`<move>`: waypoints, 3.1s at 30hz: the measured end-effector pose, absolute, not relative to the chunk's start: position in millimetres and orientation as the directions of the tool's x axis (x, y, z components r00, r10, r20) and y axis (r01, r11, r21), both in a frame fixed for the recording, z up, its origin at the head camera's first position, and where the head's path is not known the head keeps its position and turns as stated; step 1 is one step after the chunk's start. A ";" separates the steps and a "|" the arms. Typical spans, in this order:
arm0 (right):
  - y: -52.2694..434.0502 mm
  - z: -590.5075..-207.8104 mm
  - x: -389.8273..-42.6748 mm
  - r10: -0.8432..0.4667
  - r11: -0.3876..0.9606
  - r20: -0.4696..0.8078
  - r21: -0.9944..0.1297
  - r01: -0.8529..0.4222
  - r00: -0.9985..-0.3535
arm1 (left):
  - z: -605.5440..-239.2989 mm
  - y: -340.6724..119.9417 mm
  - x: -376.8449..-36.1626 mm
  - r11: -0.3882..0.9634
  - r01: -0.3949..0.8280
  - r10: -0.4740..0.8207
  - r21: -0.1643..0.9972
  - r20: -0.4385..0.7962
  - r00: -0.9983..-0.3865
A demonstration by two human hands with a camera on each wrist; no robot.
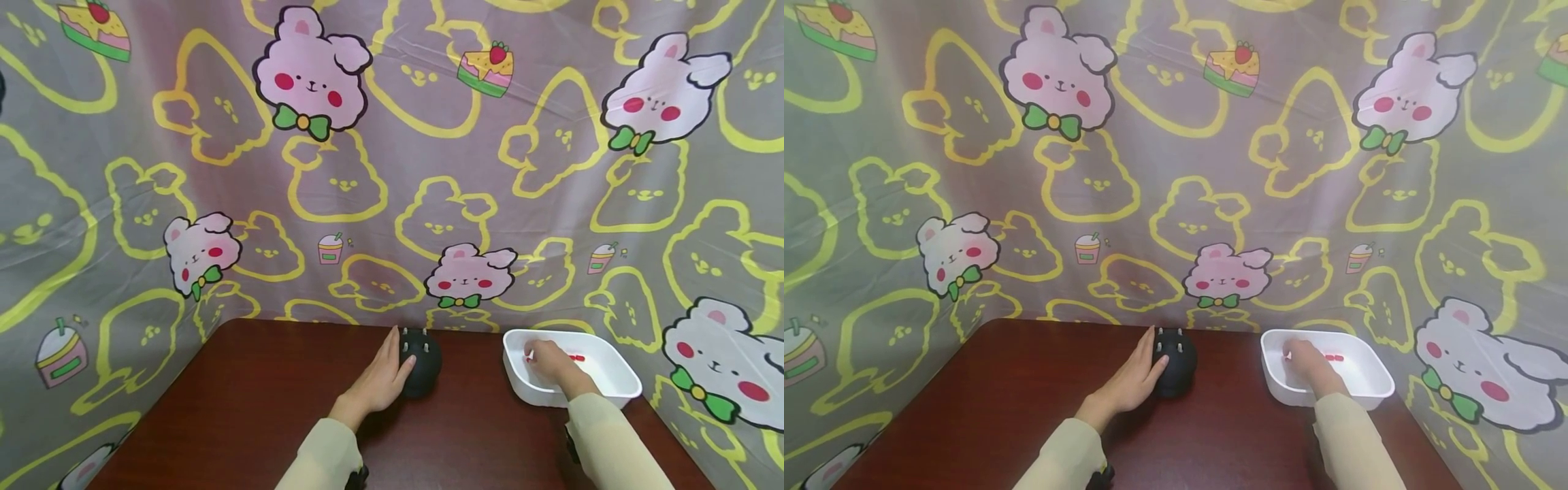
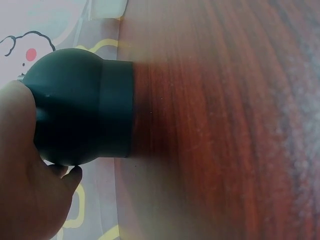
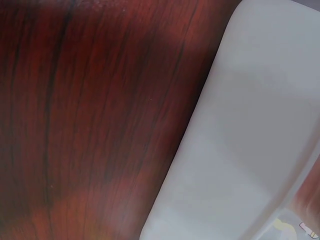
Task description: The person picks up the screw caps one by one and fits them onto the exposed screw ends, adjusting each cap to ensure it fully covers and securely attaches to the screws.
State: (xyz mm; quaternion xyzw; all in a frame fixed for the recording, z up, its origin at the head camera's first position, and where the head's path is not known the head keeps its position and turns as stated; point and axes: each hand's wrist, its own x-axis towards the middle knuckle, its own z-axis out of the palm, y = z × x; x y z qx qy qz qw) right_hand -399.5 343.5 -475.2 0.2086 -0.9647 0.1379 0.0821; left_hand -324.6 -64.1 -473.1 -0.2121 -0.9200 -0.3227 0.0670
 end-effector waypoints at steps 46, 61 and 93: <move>326.1 -436.5 -386.5 -0.424 0.809 0.437 -0.211 -0.549 -0.793 | -475.7 -64.5 -325.2 0.692 0.447 0.360 0.567 0.266 -0.894; 316.6 -424.4 -385.9 -0.381 0.801 0.472 -0.260 -0.538 -0.795 | -476.7 -65.4 -325.3 0.705 0.423 0.348 0.570 0.241 -0.906; 248.4 -389.7 -368.9 -0.412 0.712 0.560 -0.295 -0.637 -0.719 | -480.3 -65.4 -323.7 0.697 0.437 0.345 0.568 0.268 -0.899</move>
